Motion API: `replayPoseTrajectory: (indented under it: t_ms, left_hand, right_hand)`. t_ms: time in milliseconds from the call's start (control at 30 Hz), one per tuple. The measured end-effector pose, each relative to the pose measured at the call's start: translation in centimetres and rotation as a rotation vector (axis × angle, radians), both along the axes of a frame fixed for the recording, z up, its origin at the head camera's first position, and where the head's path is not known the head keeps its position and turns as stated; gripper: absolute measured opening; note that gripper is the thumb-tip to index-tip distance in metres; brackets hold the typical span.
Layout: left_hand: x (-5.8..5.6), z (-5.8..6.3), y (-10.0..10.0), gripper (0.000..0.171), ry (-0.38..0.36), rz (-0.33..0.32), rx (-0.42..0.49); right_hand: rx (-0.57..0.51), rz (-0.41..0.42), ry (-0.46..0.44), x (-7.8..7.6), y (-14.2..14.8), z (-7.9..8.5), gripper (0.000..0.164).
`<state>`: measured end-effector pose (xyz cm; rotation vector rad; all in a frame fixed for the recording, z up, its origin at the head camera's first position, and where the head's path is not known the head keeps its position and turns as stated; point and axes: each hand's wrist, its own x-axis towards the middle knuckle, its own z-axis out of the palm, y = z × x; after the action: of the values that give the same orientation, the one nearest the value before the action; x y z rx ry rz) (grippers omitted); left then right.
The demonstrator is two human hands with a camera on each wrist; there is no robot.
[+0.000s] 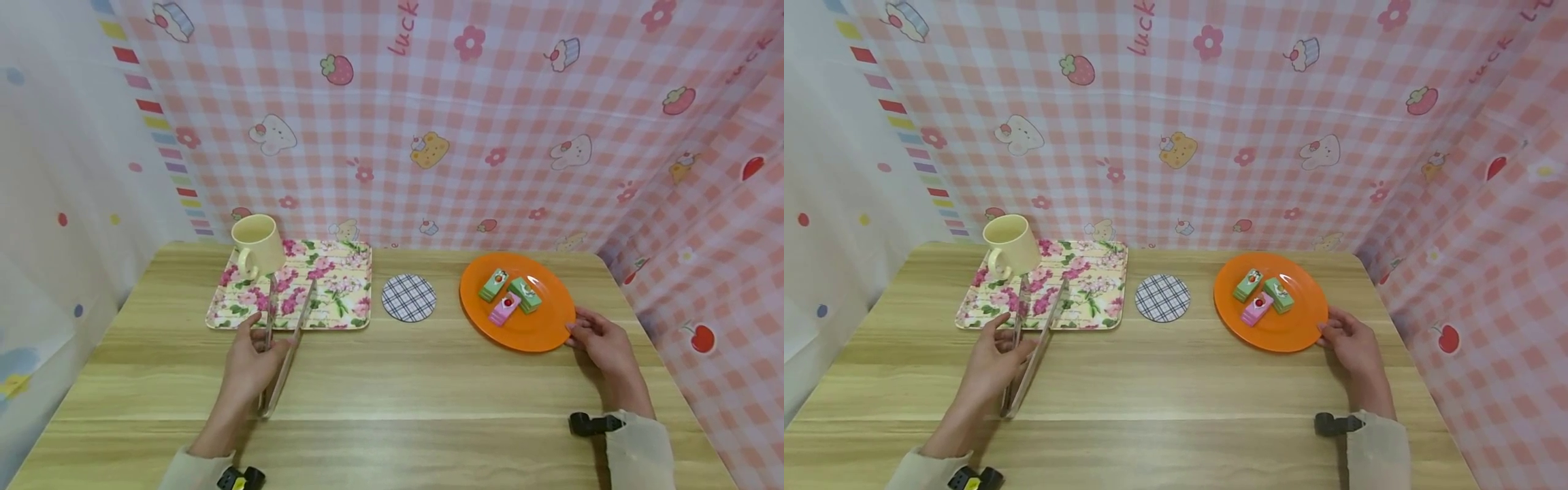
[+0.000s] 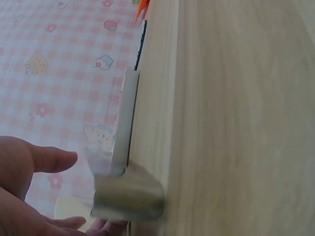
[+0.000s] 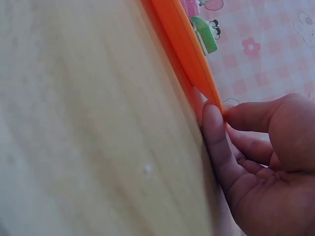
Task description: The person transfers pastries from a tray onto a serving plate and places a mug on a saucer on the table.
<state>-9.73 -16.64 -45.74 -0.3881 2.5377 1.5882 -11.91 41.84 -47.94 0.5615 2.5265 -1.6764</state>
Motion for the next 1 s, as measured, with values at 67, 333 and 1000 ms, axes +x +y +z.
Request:
replayPoseTrajectory:
  t_ms: [67, 333, 1000]
  left_hand:
    - [0.1, 0.1, -0.3, 0.084, 0.009, -0.002, 0.003]
    - [-0.6, 0.4, -2.0, 0.074, 0.12, 0.046, -0.049]
    - [-4.4, 0.9, -4.7, 0.064, 0.281, 0.171, 0.02]
  right_hand:
    - [0.05, 0.021, -0.007, 0.1, 0.0, 0.2, 0.056]
    - [0.246, 0.082, -0.016, 0.3, 0.3, 1.0, 0.058]
    - [0.464, 0.199, 0.011, 0.4, -3.2, 5.4, 0.069]
